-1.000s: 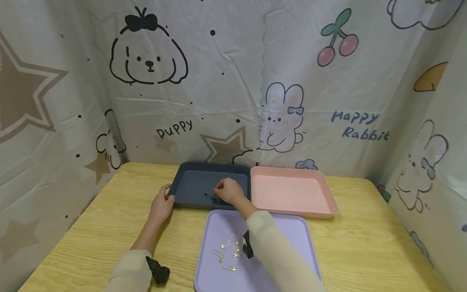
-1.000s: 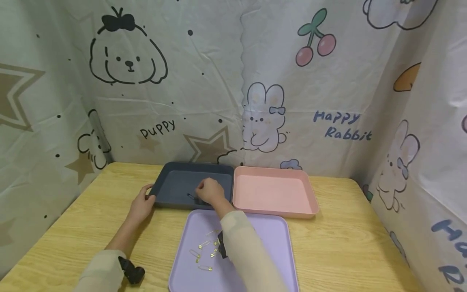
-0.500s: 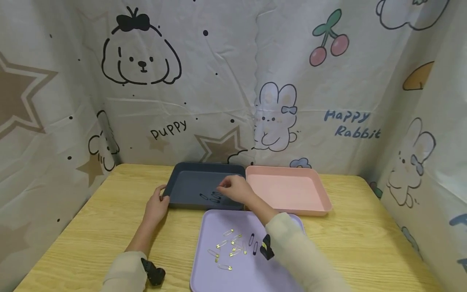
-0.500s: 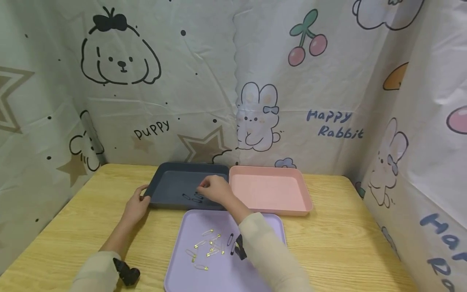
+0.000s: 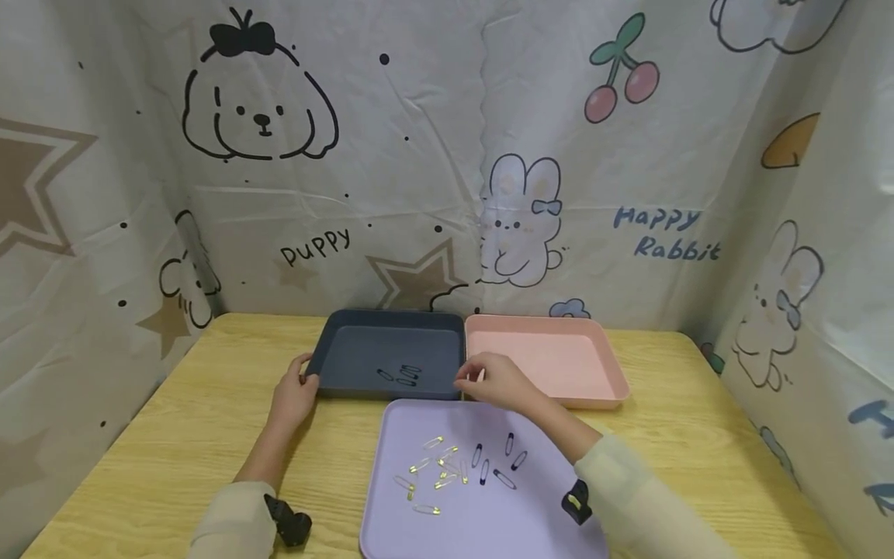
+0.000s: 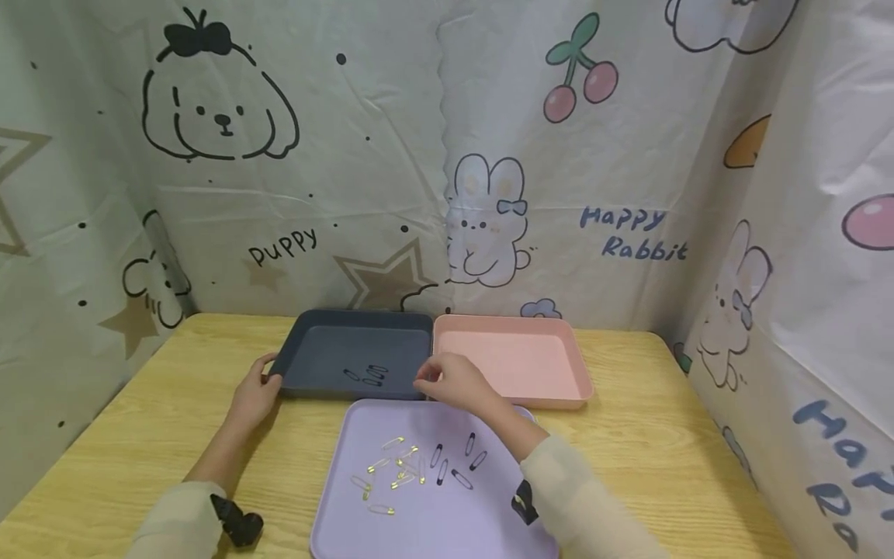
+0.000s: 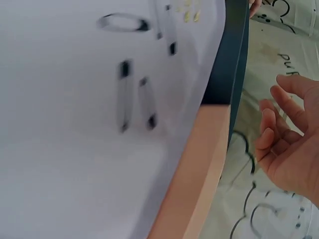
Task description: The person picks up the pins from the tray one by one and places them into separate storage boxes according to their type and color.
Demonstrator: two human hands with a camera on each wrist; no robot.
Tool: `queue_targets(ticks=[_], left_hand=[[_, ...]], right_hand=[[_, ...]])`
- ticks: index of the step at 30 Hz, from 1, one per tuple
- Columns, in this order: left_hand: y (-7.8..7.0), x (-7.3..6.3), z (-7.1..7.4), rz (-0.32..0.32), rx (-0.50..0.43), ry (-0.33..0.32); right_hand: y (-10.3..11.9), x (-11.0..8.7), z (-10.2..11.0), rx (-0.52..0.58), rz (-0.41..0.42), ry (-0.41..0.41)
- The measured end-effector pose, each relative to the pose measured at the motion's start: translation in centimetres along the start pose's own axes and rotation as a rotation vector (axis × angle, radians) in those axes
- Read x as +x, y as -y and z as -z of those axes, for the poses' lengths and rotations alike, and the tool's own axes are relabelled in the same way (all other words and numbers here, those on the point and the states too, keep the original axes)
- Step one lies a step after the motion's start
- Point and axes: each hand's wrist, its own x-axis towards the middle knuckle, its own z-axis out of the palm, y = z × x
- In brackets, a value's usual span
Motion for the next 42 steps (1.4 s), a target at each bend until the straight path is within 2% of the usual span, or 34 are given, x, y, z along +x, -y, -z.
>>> queue_targets(ticks=[9, 14, 19, 30, 36, 42], left_hand=[[0.4, -0.3, 0.0, 0.002, 0.002, 0.008], [0.5, -0.4, -0.2, 0.011, 0.008, 0.017], [0.6, -0.4, 0.1, 0.02, 0.007, 0.028], [0.6, -0.2, 0.5, 0.008, -0.002, 0.03], [0.2, -0.2, 0.3, 0.011, -0.005, 0.036], [0.0, 0.0, 0.2, 0.011, -0.001, 0.043]], right_hand=[[-4.3, -4.6, 1.0, 0.011, -0.004, 0.071], [-6.5, -6.7, 1.4, -0.01, 0.05, 0.118], [-8.0, -7.9, 0.9, -0.016, 0.076, 0.147], [-8.0, -8.8, 0.2, -0.079, 0.073, 0.134], [-7.7, -9.4, 0.0, -0.224, 0.086, 0.092], [-7.6, -9.7, -0.1, -0.321, 0.154, 0.055]])
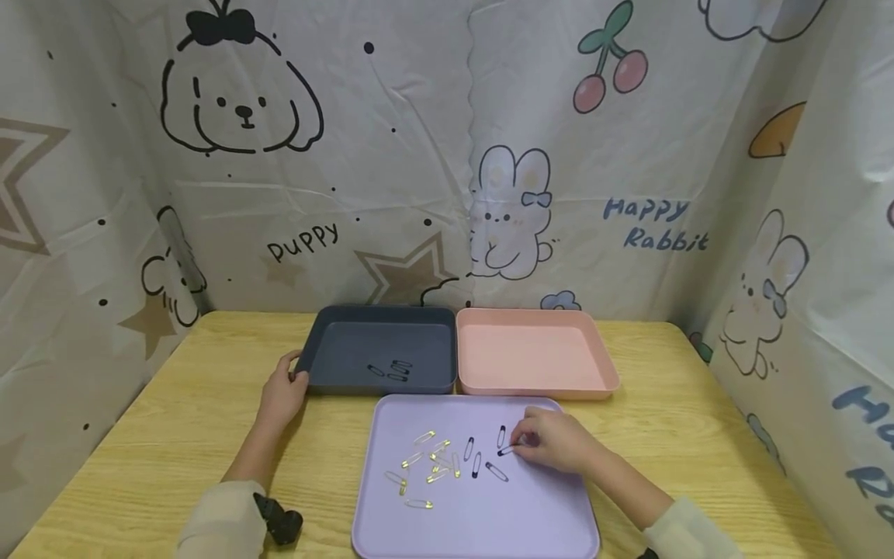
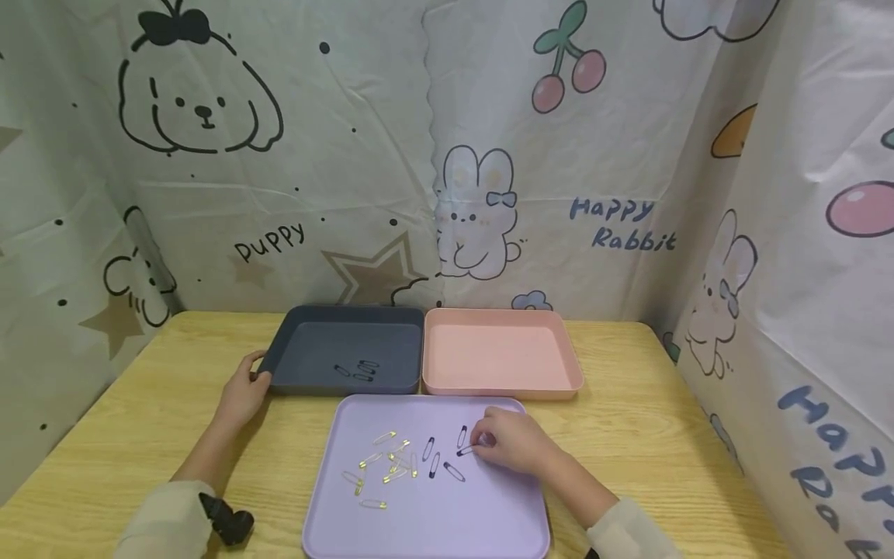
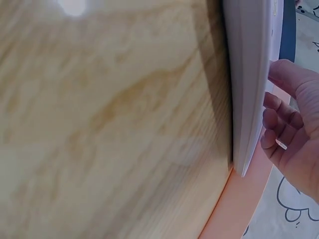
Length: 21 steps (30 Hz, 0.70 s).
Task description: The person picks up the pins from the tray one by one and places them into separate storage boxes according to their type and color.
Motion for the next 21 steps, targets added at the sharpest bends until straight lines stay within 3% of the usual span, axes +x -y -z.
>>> queue_targets(ticks=[12, 21], left_hand=[[0.09, 0.0, -0.01, 0.001, -0.006, 0.01], [0.02, 0.03, -0.12, -0.004, -0.005, -0.001]], right_hand=[[0.68, 0.37, -0.47, -0.162, 0.125, -0.098], [0.38, 0.46, -0.63, -0.045, -0.043, -0.101]])
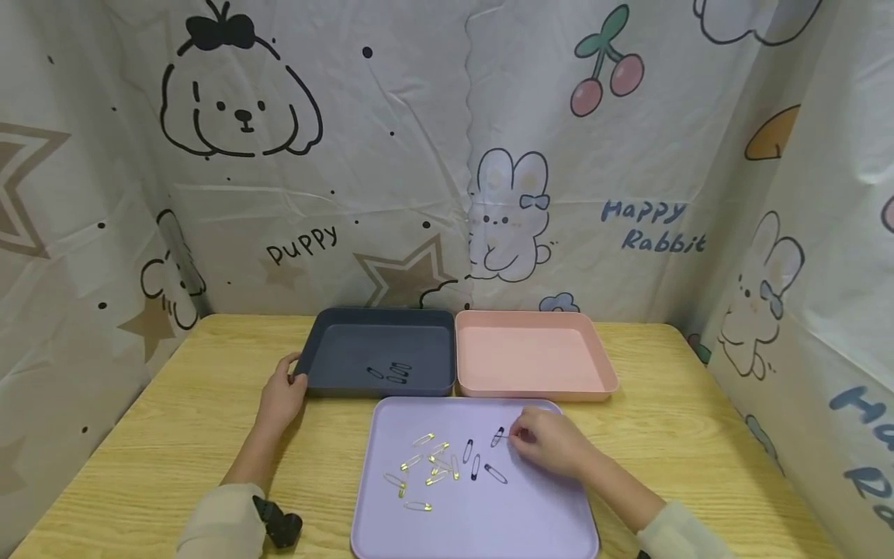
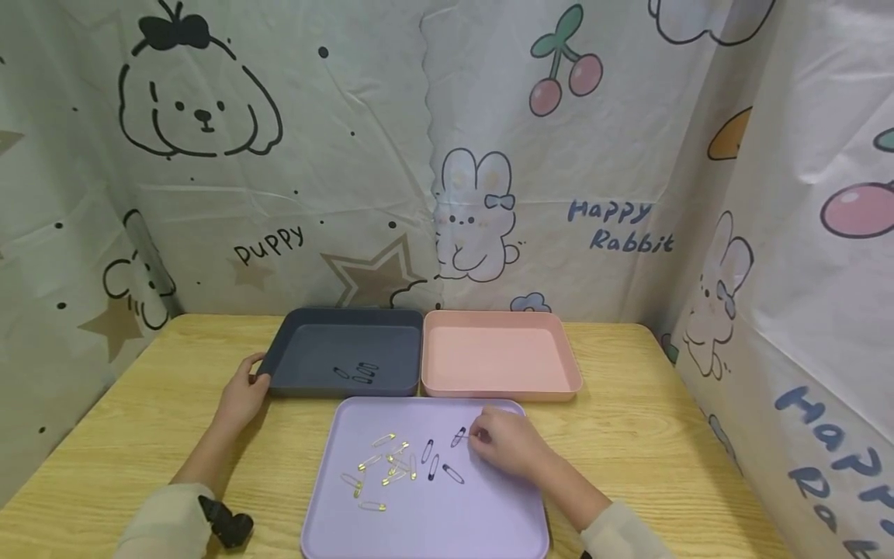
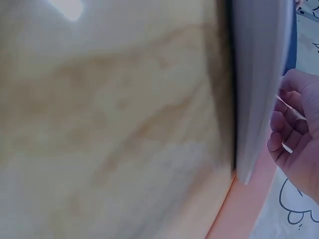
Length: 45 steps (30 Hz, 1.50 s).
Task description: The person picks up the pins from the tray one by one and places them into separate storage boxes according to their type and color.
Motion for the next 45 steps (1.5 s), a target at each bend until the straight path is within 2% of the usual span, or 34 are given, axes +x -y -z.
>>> queue_targets(ticks=[3, 8, 13, 18, 24, 34, 40, 45], left_hand=[[-0.1, -0.1, 0.1, -0.002, -0.001, 0.002], [-0.1, 0.1, 0.1, -0.01, -0.006, 0.0], [-0.1, -0.2, 0.0, -0.039, -0.022, -0.028], [-0.1, -0.4, 0.2, -0.027, -0.014, -0.042], [-0.4, -0.4, 0.2, 0.006, -0.001, -0.015], [-0.4, -0.2, 0.1, 0.003, 0.003, -0.021], [-0.3, -0.3, 0.2, 0.002, 0.003, -0.014], [-0.2, -0.1, 0.1, 0.0, -0.005, -0.021]], right_hand=[[0.2, 0.5, 0.6, 0.053, -0.04, -0.008], [0.8, 1.9, 1.8, 0.138, -0.059, -0.039], [1.6, 4.0, 2.8, 0.178, -0.1, -0.061], [2.5, 6.7, 3.1, 0.203, -0.128, -0.067], [3.4, 9.4, 3.1, 0.244, -0.132, -0.064], [4.5, 13.0, 3.0, 0.297, -0.125, -0.043], [4.9, 14.8, 2.2, 0.292, -0.124, -0.023], [5.2, 16.1, 1.1, 0.286, -0.169, -0.003]])
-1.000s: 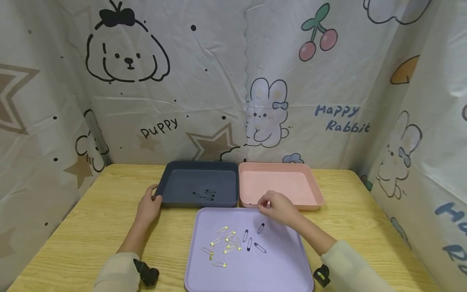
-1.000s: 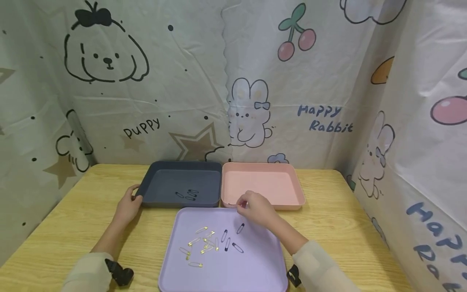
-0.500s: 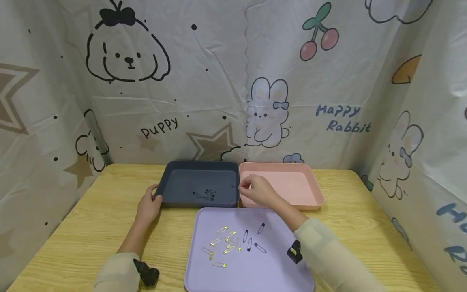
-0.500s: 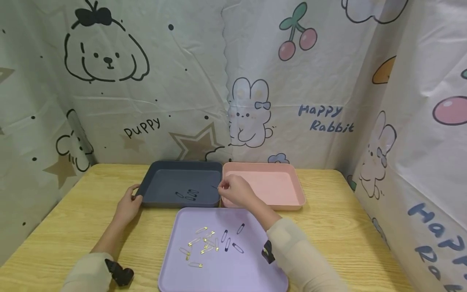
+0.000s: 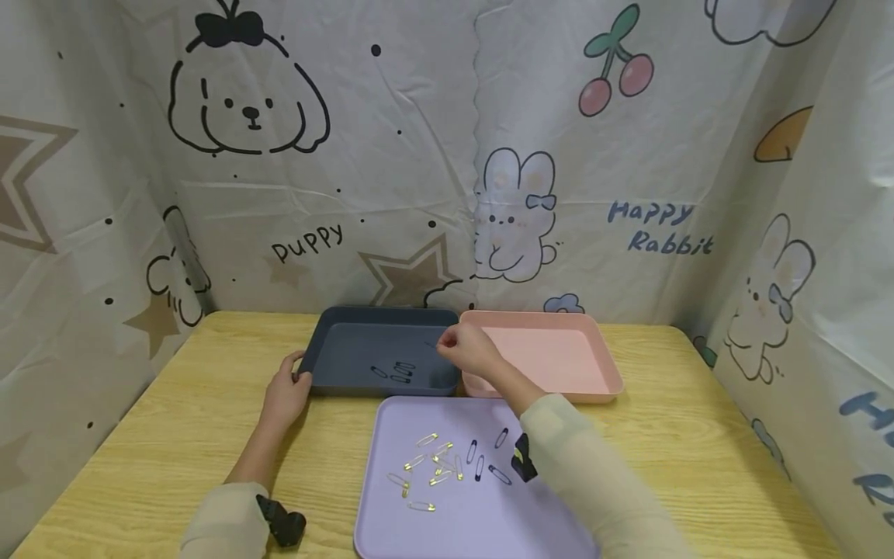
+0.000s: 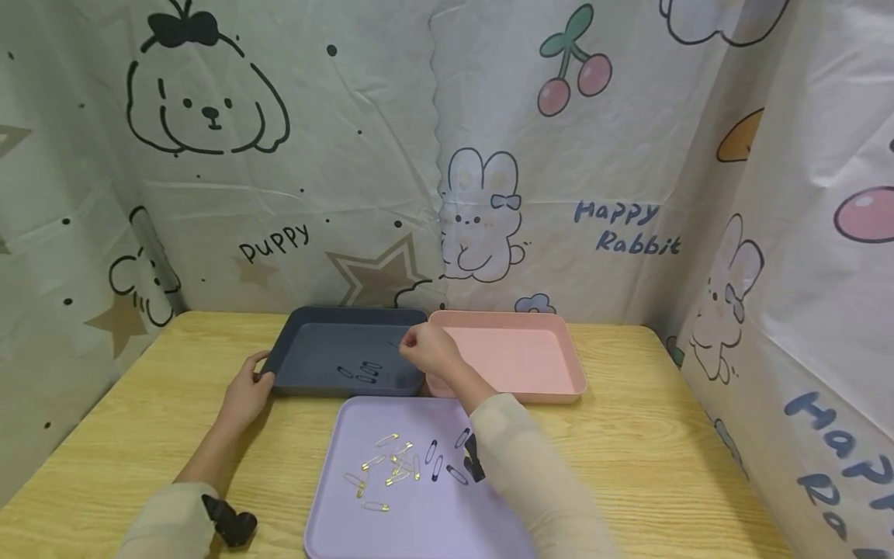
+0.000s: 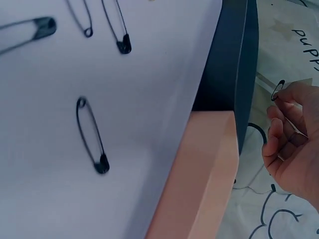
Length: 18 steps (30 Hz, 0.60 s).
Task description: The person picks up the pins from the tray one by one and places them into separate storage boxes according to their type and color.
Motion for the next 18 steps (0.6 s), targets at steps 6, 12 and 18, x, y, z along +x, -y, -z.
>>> queue_targets(ticks=[6, 12, 18], left_hand=[[0.3, 0.1, 0.0, 0.005, -0.006, 0.011], [0.3, 0.1, 0.0, 0.006, -0.011, 0.003], [0.4, 0.3, -0.2, 0.012, -0.009, -0.009]], right_hand=[[0.0, 1.3, -1.7, -0.001, -0.042, 0.012], [0.0, 2.2, -2.8, 0.009, -0.106, 0.02], [0.3, 2.6, -3.3, 0.034, -0.146, 0.004]])
